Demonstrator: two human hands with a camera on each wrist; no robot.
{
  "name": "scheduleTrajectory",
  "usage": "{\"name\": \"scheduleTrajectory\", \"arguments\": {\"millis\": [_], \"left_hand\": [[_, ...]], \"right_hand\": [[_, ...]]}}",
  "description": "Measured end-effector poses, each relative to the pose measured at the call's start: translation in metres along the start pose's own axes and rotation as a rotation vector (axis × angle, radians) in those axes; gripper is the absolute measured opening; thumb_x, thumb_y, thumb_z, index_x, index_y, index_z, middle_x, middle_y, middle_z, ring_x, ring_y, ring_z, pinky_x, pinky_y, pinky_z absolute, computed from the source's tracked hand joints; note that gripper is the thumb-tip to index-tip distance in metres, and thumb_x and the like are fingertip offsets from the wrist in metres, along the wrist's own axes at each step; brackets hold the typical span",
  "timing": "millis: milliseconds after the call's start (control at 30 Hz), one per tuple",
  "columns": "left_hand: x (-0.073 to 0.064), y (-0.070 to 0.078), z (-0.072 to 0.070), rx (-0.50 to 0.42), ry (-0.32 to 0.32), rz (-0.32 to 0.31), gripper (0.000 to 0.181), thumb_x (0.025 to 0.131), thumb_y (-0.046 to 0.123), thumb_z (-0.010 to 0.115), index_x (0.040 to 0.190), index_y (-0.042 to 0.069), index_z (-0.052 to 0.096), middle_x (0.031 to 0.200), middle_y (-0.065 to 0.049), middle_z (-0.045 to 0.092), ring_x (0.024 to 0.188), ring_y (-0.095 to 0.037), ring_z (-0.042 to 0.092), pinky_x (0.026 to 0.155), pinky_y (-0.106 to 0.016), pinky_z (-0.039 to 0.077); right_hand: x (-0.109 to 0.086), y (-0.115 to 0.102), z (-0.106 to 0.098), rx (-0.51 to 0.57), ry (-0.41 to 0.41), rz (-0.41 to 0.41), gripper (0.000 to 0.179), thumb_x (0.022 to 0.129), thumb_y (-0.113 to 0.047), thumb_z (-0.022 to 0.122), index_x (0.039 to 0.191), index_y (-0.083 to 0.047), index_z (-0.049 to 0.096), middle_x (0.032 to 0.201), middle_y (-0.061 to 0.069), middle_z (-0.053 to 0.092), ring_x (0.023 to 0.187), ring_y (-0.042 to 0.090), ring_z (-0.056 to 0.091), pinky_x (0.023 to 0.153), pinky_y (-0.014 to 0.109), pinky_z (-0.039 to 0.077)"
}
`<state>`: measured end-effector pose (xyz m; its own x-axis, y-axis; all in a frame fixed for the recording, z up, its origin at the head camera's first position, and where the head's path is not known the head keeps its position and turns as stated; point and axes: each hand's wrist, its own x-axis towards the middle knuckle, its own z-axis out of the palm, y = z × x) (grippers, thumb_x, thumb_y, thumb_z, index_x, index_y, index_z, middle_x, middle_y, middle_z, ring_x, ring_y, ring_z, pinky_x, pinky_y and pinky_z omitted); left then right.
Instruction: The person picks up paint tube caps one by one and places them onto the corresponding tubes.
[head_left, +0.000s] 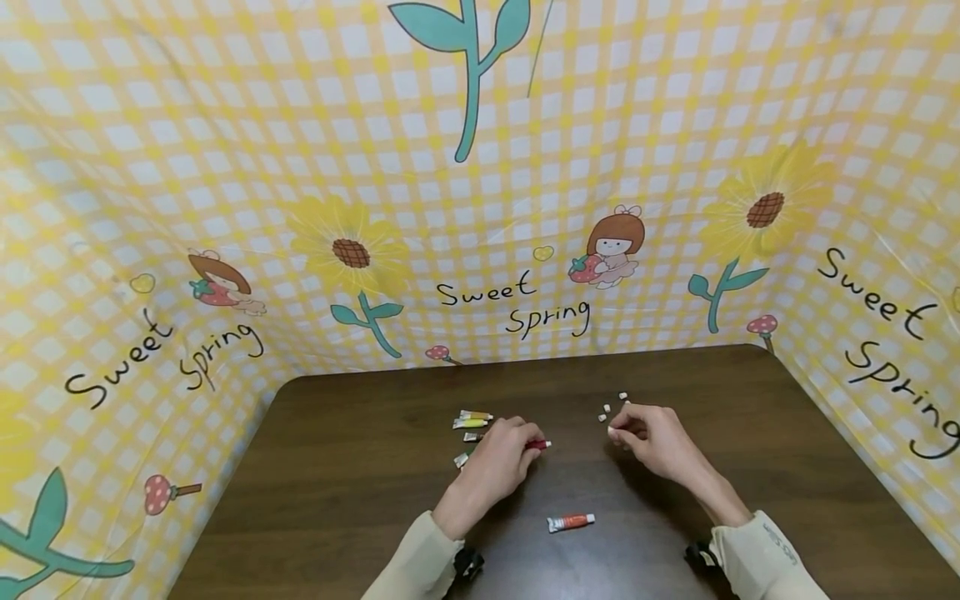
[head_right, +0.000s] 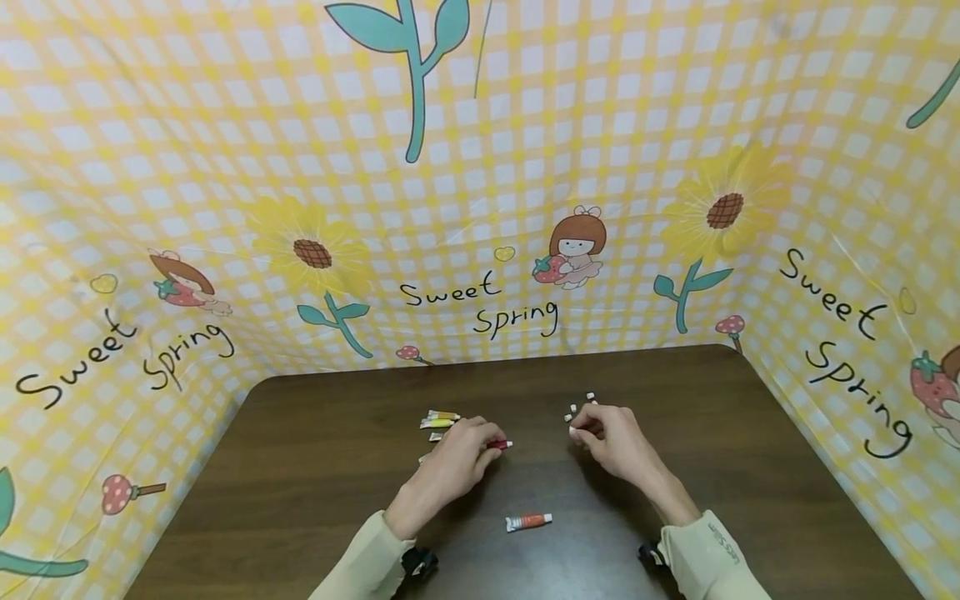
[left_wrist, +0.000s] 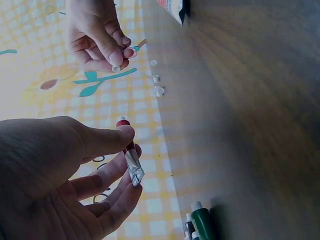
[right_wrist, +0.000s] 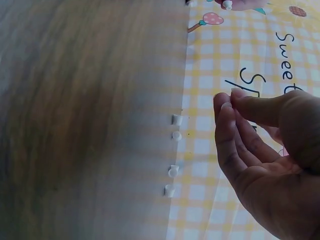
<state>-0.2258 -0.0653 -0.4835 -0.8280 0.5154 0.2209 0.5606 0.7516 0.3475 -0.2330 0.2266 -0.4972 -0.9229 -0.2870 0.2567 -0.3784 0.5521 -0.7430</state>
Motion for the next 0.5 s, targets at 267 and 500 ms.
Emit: {"name": "scheduleTrajectory", "arguments": {"millis": [267,500], "left_hand": [[-0.0015,0.0033,-0.0023,0.001,0.014,0.009,0.007,0.101,0.012,0.075,0.107,0.013,0.079,0.101,-0.001,0.073,0.092,-0.016,0.064,0.083,-0.030,0.057],[-0.0010,0.0045,-0.0013,0.008,0.014,0.016,0.007,0.101,0.012,0.075,0.106,0.013,0.079,0.100,-0.001,0.073,0.089,-0.015,0.063,0.082,-0.029,0.056]], "right_hand": [[-0.0015,-0.0038,0.0018,-0.003,0.038,-0.070,0.007,0.094,-0.002,0.081,0.099,-0.006,0.078,0.091,0.001,0.077,0.083,0.007,0.072,0.072,0.026,0.062],[-0.0010,-0.0068,0.0013,-0.016,0.048,-0.078,0.007,0.094,-0.004,0.081,0.100,-0.007,0.079,0.094,0.000,0.078,0.083,0.007,0.073,0.072,0.026,0.062]]}}
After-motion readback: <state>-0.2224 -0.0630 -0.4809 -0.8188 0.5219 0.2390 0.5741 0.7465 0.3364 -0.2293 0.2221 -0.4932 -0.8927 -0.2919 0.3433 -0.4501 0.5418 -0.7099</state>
